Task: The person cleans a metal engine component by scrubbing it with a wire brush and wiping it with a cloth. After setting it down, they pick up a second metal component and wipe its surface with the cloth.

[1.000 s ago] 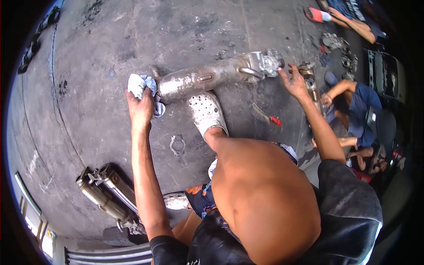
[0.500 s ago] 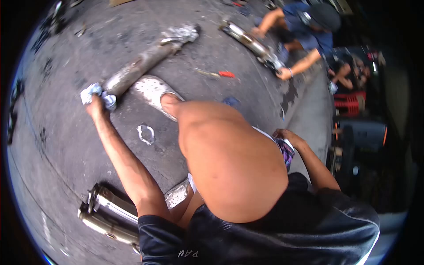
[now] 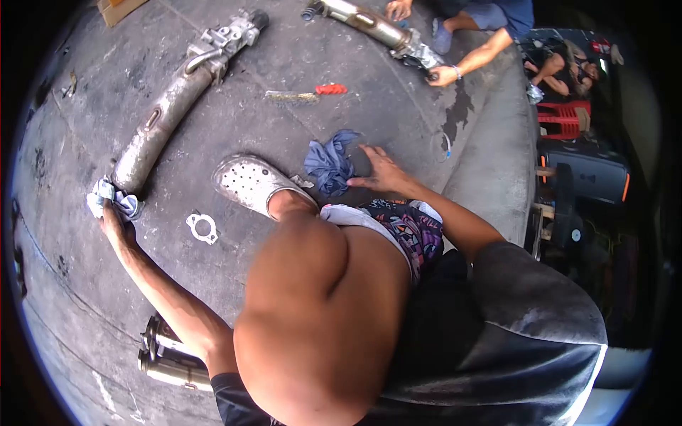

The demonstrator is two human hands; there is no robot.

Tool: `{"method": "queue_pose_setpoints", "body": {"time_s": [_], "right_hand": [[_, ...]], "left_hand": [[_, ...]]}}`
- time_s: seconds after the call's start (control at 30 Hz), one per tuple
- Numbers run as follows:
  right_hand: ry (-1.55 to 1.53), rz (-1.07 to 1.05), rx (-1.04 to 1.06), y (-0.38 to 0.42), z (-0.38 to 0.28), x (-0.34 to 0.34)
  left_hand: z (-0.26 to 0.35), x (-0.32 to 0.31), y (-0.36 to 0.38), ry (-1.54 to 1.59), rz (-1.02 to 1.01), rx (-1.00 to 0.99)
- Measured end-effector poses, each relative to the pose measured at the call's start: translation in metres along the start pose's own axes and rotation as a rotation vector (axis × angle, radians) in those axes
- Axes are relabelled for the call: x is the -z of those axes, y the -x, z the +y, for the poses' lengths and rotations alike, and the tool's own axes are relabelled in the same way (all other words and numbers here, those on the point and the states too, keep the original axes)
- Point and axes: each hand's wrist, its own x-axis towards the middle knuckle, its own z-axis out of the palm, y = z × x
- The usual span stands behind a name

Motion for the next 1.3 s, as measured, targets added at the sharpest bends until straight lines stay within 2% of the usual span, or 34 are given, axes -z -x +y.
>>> {"method": "queue_pose_setpoints", "body": {"time_s": [0.03, 0.07, 0.13, 0.23, 0.27, 0.3, 0.33, 0.37, 0.4, 0.43, 0.47, 0.5, 0.57, 0.6, 0.67, 0.7, 0.77, 0.8, 0.83, 0.9, 0.97, 1.0, 1.03, 1.07, 1.13, 1.23, 1.27, 1.3], "right_hand": [[0.065, -0.028, 0.064, -0.007, -0.022, 0.004], [0.126, -0.055, 0.129, -0.009, -0.044, 0.005], [0.181, -0.048, 0.268, -0.017, -0.061, -0.013], [0.127, -0.132, 0.315, -0.067, -0.014, -0.058], [0.046, -0.022, 0.269, -0.061, -0.019, -0.037], [0.032, 0.202, 0.363, -0.068, -0.007, -0.025], [-0.127, 0.272, 0.272, -0.076, 0.004, -0.006], [-0.392, 0.163, 0.271, -0.084, 0.015, 0.027], [-0.891, 0.028, 0.165, -0.096, 0.030, 0.048], [-1.139, -0.047, 0.112, -0.090, 0.026, 0.082], [-1.382, -0.127, 0.059, -0.079, 0.016, 0.120], [-1.456, -0.153, 0.084, -0.076, 0.014, 0.138], [-1.596, -0.236, 0.143, -0.065, -0.014, 0.167], [-1.564, -0.357, 0.259, -0.054, -0.040, 0.179], [-1.601, -0.337, 0.301, -0.030, -0.100, 0.192], [-1.622, -0.331, 0.317, -0.026, -0.120, 0.195], [-1.547, -0.421, 0.415, -0.038, -0.143, 0.206], [-1.508, -0.464, 0.462, -0.048, -0.152, 0.215], [-1.475, -0.502, 0.508, -0.055, -0.158, 0.223], [-1.400, -0.575, 0.608, -0.065, -0.166, 0.243], [-1.381, -0.322, 0.573, -0.076, -0.169, 0.258], [-1.356, -0.353, 0.614, -0.077, -0.189, 0.256], [-1.329, -0.378, 0.647, -0.062, -0.209, 0.260], [-1.298, -0.390, 0.686, -0.045, -0.225, 0.268], [-1.283, -0.286, 0.666, -0.038, -0.245, 0.275], [-1.263, -0.054, 0.615, -0.023, -0.284, 0.270], [-1.228, -0.091, 0.656, -0.027, -0.288, 0.275], [-1.193, -0.119, 0.699, -0.029, -0.283, 0.285]], "left_hand": [[-0.003, 0.007, -0.005, 0.015, -0.062, -0.016], [-0.010, 0.019, -0.015, -0.006, 0.000, 0.041], [-0.011, 0.027, -0.016, -0.030, -0.033, 0.057], [-0.002, 0.016, -0.002, -0.029, -0.051, 0.044], [0.002, 0.013, 0.004, -0.037, -0.034, 0.054], [0.005, 0.012, 0.008, -0.043, -0.021, 0.067], [0.004, 0.019, 0.007, -0.074, 0.011, 0.063], [0.002, 0.034, 0.003, -0.103, 0.040, 0.057], [-0.001, 0.047, -0.004, -0.128, 0.064, 0.048], [-0.005, 0.059, -0.008, -0.084, 0.139, 0.046], [0.005, 0.056, 0.000, -0.114, 0.133, 0.016], [0.023, 0.048, 0.015, -0.142, 0.132, -0.017], [0.047, 0.045, 0.038, -0.320, 0.026, 0.097], [0.045, 0.062, 0.036, -0.455, -0.012, 0.185], [0.044, 0.080, 0.046, -0.686, -0.124, 0.357], [0.024, 0.099, 0.044, -0.780, -0.086, 0.298], [0.029, 0.104, 0.068, -0.915, -0.332, 0.338], [0.050, 0.085, 0.093, -1.015, -0.282, 0.355], [0.047, 0.096, 0.098, -1.041, -0.252, 0.329], [0.036, 0.133, 0.101, -0.672, -0.342, 0.306], [0.075, 0.138, 0.129, -0.540, -0.346, 0.211], [0.099, 0.145, 0.150, -0.743, -0.175, 0.154], [0.106, 0.151, 0.175, -0.289, -0.046, 0.102], [0.102, 0.183, 0.182, -0.122, -0.104, -0.030], [0.107, 0.199, 0.196, 0.128, -0.174, -0.273], [0.136, 0.162, 0.202, 0.300, -0.069, -0.451], [0.141, 0.170, 0.186, 0.140, 0.000, -0.344], [0.133, 0.168, 0.165, 0.064, 0.077, -0.348]]}}
